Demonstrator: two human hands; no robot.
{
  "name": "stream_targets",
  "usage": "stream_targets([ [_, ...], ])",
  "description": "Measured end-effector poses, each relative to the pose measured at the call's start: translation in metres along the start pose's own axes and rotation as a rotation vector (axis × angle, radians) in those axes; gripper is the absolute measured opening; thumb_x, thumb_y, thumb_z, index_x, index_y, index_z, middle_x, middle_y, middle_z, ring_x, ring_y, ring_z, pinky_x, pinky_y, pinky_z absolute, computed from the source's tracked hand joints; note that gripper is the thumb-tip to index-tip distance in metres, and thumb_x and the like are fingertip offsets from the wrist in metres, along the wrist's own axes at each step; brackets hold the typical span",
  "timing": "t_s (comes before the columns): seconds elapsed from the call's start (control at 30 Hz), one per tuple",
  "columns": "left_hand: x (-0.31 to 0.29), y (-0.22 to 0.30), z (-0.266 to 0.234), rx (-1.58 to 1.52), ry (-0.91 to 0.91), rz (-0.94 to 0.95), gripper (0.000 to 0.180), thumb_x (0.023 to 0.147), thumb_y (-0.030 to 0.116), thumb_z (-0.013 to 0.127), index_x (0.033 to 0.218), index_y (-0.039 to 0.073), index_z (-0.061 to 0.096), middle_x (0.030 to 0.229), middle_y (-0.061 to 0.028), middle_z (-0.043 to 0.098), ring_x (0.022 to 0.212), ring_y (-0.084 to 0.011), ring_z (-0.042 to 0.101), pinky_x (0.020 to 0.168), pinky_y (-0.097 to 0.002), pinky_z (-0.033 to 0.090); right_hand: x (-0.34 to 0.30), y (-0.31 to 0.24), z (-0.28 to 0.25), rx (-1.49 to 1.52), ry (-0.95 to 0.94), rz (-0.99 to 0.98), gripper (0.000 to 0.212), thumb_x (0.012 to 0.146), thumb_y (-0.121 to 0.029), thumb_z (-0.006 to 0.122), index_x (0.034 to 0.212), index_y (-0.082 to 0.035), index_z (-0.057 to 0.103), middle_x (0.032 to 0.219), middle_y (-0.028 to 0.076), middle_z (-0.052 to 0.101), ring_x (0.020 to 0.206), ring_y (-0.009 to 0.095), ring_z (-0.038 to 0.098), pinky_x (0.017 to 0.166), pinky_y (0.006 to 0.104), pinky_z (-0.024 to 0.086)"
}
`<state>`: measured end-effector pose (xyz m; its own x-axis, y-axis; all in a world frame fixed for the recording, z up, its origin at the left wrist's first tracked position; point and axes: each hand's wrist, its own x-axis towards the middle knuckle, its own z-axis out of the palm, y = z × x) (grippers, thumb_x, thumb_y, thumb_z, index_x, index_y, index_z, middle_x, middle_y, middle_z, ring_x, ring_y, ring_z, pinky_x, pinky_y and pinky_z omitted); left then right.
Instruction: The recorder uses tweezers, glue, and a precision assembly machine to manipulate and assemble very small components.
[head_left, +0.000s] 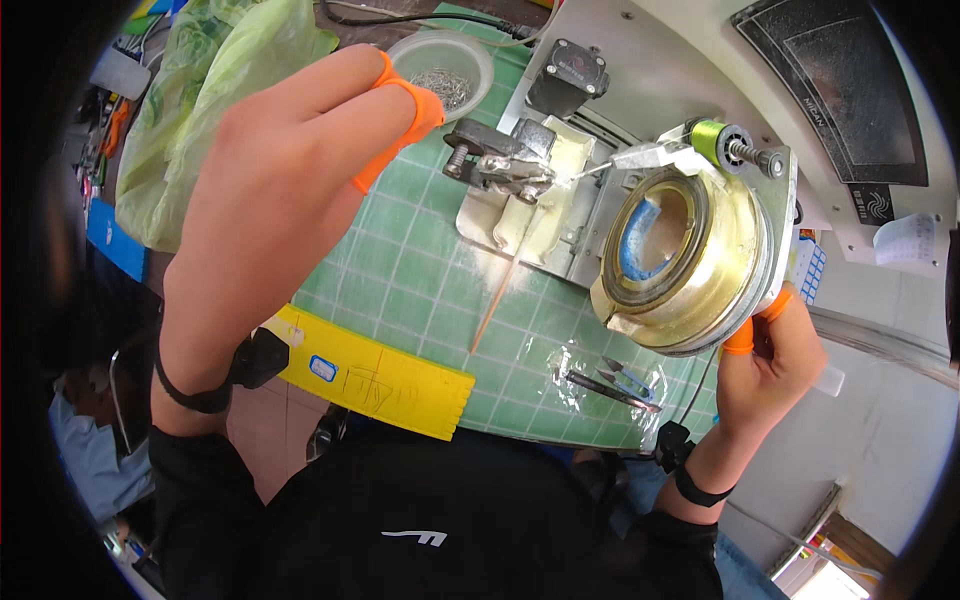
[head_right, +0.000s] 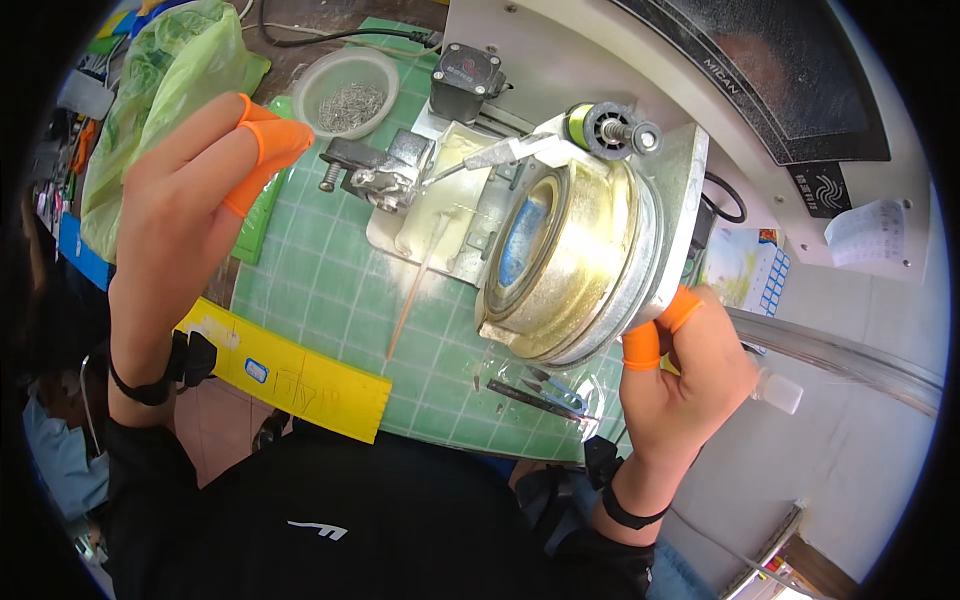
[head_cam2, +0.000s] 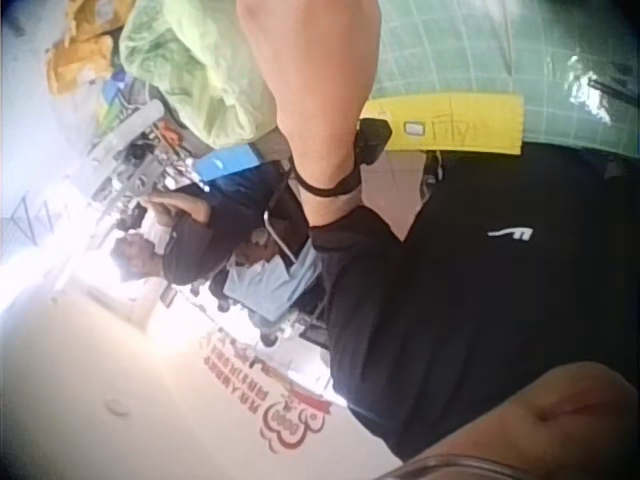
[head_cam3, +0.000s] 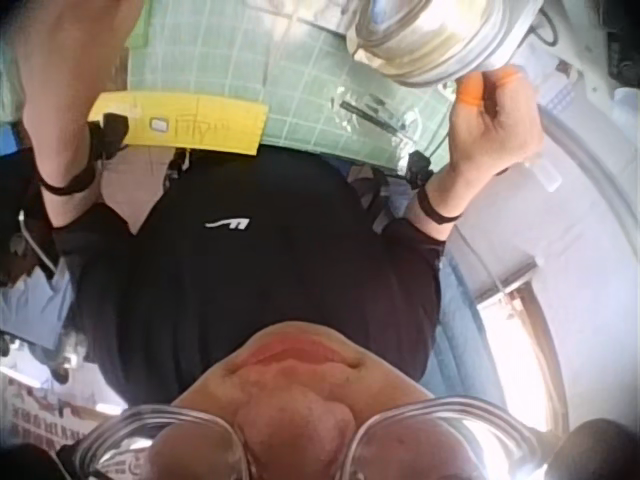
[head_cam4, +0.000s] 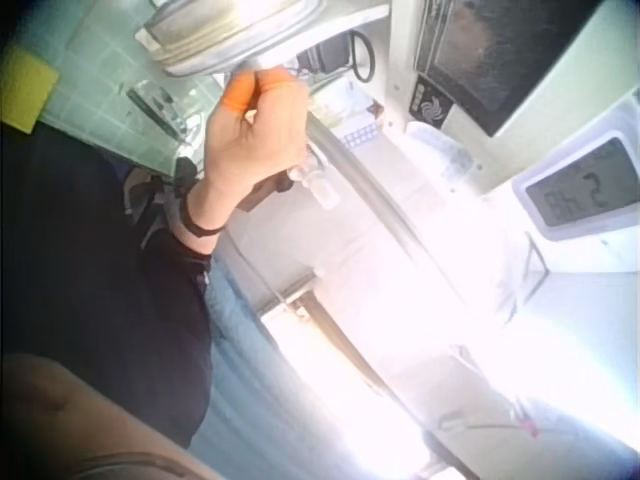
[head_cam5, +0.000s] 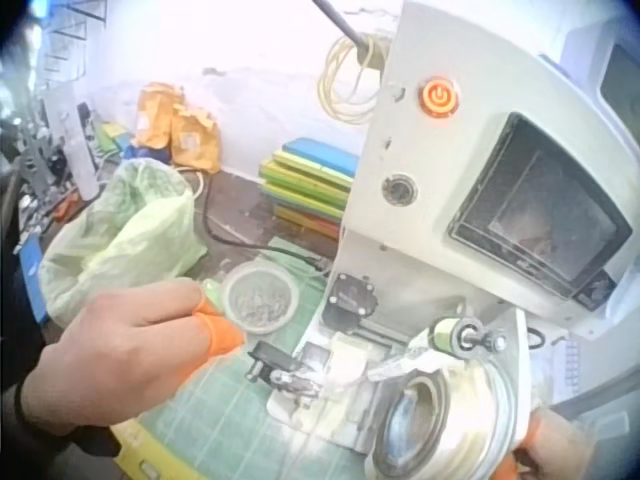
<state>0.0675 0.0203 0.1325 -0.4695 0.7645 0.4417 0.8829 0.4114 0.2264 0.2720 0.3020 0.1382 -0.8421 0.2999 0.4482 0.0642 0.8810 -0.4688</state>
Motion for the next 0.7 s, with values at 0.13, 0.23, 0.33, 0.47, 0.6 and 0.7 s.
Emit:
stream_targets([
  [0.13,0.001,-0.005,0.010,-0.026,-0.002,-0.012,0.020,0.083,0.002,0.073,0.103,0.000,0.073,0.088,-0.0110,0.059,0.074,-0.0284,0.061,0.062,-0.0343,0.047,-0.003,0.004,0.002,-0.052,-0.001,-0.023,0.014,0.077,0.003,0.076,0.088,0.001,0.067,0.069,0.005,0.052,0.059,0.011,0.047,0.054,0.0242,0.036],
  [0.23,-0.001,-0.007,0.010,-0.058,0.015,-0.004,0.021,0.081,0.001,0.075,0.102,0.001,0.073,0.087,-0.0108,0.059,0.072,-0.0276,0.061,0.060,-0.0336,0.047,-0.005,0.003,0.002,-0.092,-0.017,-0.023,0.015,0.075,0.005,0.075,0.088,0.001,0.068,0.069,0.005,0.053,0.057,0.012,0.046,0.053,0.0242,0.034],
  [0.33,-0.003,-0.005,0.009,-0.040,0.096,0.023,0.022,0.078,-0.001,0.077,0.100,0.001,0.074,0.086,-0.0106,0.060,0.071,-0.0272,0.062,0.058,-0.0328,0.047,-0.006,-0.004,0.000,-0.045,0.037,0.035,0.015,0.075,0.006,0.074,0.088,0.001,0.069,0.068,0.005,0.052,0.056,0.012,0.046,0.052,0.0237,0.034],
  [0.47,-0.001,-0.003,0.010,-0.065,0.107,0.020,0.021,0.077,-0.003,0.078,0.098,0.000,0.074,0.086,-0.0103,0.060,0.070,-0.0265,0.063,0.058,-0.0320,0.048,-0.007,-0.005,-0.001,-0.051,0.014,0.037,0.016,0.074,0.008,0.073,0.088,0.001,0.069,0.068,0.005,0.053,0.056,0.012,0.046,0.052,0.0236,0.035],
  [0.6,-0.005,-0.009,0.019,-0.105,0.072,0.001,0.022,0.078,-0.004,0.077,0.100,0.000,0.075,0.085,-0.0103,0.061,0.071,-0.0261,0.063,0.058,-0.0318,0.048,-0.012,-0.003,0.004,-0.028,-0.001,0.041,0.016,0.074,0.009,0.072,0.088,0.001,0.068,0.069,0.006,0.053,0.056,0.014,0.048,0.053,0.0247,0.037],
  [0.7,-0.009,-0.011,0.026,-0.140,0.080,-0.022,0.023,0.079,-0.005,0.076,0.101,0.000,0.075,0.086,-0.0107,0.060,0.071,-0.0262,0.064,0.059,-0.0319,0.049,-0.012,-0.006,0.005,-0.054,-0.031,0.054,0.015,0.074,0.009,0.071,0.086,0.001,0.066,0.069,0.008,0.053,0.056,0.017,0.049,0.053,0.0254,0.038],
])
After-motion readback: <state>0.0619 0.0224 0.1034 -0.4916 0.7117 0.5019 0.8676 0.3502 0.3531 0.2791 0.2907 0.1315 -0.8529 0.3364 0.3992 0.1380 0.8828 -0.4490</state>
